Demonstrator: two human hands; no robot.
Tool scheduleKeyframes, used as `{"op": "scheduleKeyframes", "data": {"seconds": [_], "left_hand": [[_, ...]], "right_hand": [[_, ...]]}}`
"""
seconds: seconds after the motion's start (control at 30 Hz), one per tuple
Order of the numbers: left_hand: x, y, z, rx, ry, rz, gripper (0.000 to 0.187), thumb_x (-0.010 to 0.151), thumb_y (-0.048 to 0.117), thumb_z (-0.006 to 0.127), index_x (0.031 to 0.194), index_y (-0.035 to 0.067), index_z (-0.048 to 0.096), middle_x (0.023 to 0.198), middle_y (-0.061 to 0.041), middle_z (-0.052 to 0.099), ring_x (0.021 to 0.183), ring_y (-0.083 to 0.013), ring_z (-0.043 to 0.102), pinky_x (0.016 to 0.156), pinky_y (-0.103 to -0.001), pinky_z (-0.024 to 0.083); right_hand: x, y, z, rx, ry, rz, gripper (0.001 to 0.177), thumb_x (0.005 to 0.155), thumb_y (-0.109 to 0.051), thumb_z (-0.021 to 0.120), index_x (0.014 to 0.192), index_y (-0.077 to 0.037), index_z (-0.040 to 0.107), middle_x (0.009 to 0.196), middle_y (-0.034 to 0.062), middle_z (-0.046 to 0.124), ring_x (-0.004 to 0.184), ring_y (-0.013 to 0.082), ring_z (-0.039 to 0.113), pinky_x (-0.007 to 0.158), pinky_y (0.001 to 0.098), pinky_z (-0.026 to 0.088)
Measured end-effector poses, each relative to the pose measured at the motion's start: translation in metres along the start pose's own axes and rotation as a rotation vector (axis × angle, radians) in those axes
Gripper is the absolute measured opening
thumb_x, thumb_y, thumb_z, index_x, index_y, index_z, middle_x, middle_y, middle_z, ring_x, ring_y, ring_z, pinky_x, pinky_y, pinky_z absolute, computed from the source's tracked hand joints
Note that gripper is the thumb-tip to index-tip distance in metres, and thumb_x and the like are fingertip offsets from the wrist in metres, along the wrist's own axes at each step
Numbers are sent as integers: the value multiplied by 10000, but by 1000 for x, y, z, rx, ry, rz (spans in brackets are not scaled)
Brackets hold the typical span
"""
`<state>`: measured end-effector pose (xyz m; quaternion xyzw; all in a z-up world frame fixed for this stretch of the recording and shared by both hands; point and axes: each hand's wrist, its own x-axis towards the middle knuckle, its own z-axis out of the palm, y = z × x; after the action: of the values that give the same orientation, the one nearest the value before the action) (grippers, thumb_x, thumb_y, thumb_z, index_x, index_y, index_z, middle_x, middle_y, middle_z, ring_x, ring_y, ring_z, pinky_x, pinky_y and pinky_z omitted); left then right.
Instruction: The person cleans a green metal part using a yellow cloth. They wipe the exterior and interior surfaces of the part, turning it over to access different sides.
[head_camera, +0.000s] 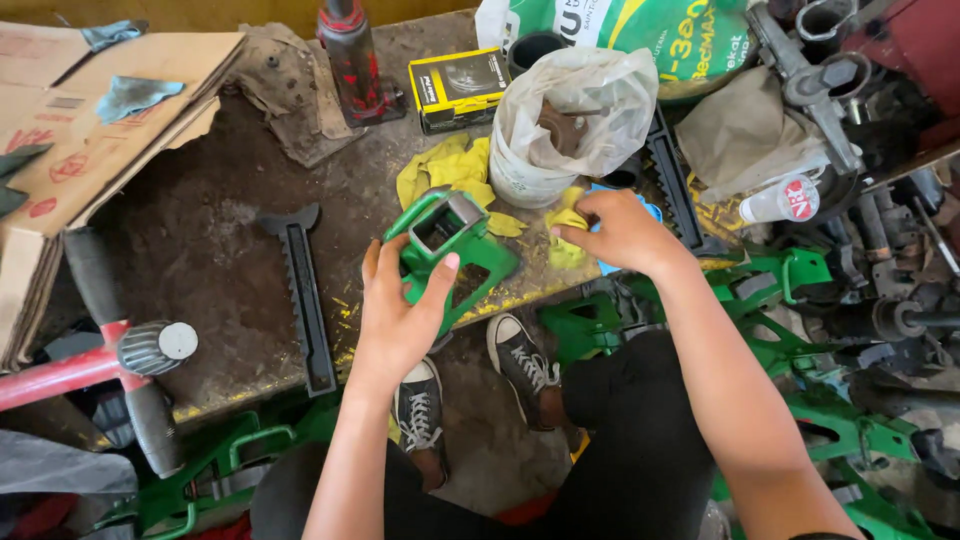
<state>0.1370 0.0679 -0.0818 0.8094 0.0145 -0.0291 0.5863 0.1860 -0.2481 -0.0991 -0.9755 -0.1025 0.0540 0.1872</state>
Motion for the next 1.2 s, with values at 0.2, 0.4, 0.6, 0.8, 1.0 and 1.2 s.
{"op": "scheduleKeyframes", "data": {"seconds": [0.2, 0.4, 0.6, 0.8, 1.0, 1.2], "left_hand": [[-2, -4, 2, 65, 5, 18, 667, 904, 384, 753, 1408, 14, 521, 1568, -334, 304, 1390, -396, 483, 1017, -414, 505], [-4, 6, 1, 52, -11, -1, 662, 897, 382, 737, 1401, 17, 509, 1543, -273, 358, 1291, -340, 568, 970, -407, 530], [-3, 3, 1, 23, -11, 7, 642, 894, 376, 727, 1378, 12, 514, 1495, -204, 412, 1201, -289, 617, 905, -385, 562], [1, -2, -6, -29, -5, -13, 606, 899, 362, 731, 1351, 10, 536, 1441, -208, 502, 1224, -296, 617, 931, -378, 555], [-11, 18, -11, 67, 211, 311, 602, 947, 286, 771, 1388, -41, 525, 1505, -264, 493, 1373, -366, 527, 1078, -437, 466], [-25, 69, -18, -90, 176, 685, 685, 911, 262, 770, 1430, -42, 443, 1509, -254, 495, 1376, -344, 555, 1119, -433, 486]], "right_hand": [[8, -13, 21, 562, 84, 49, 353, 794, -99, 848, 918, -13, 528, 807, 144, 610, 786, 349, 641, 705, 397, 558], [45, -31, 68, 289, 330, -486, 441, 631, 66, 782, 1024, -23, 602, 1206, 180, 641, 1120, 426, 662, 955, 437, 541], [74, -18, 108, 154, -64, -200, 549, 684, 75, 681, 1221, -17, 613, 1576, 167, 445, 1144, 415, 615, 918, 470, 505], [85, -17, 100, 83, -199, -38, 355, 828, -90, 743, 1182, -100, 714, 1125, 230, 698, 1101, 404, 651, 943, 456, 524], [32, -49, -3, 301, 162, -183, 292, 805, -46, 759, 1094, -39, 715, 976, 152, 745, 898, 250, 738, 803, 362, 576], [-9, -68, -32, 1260, -46, -219, 270, 892, -7, 714, 1130, -57, 595, 1035, -31, 639, 997, 59, 610, 872, 251, 509]]}}
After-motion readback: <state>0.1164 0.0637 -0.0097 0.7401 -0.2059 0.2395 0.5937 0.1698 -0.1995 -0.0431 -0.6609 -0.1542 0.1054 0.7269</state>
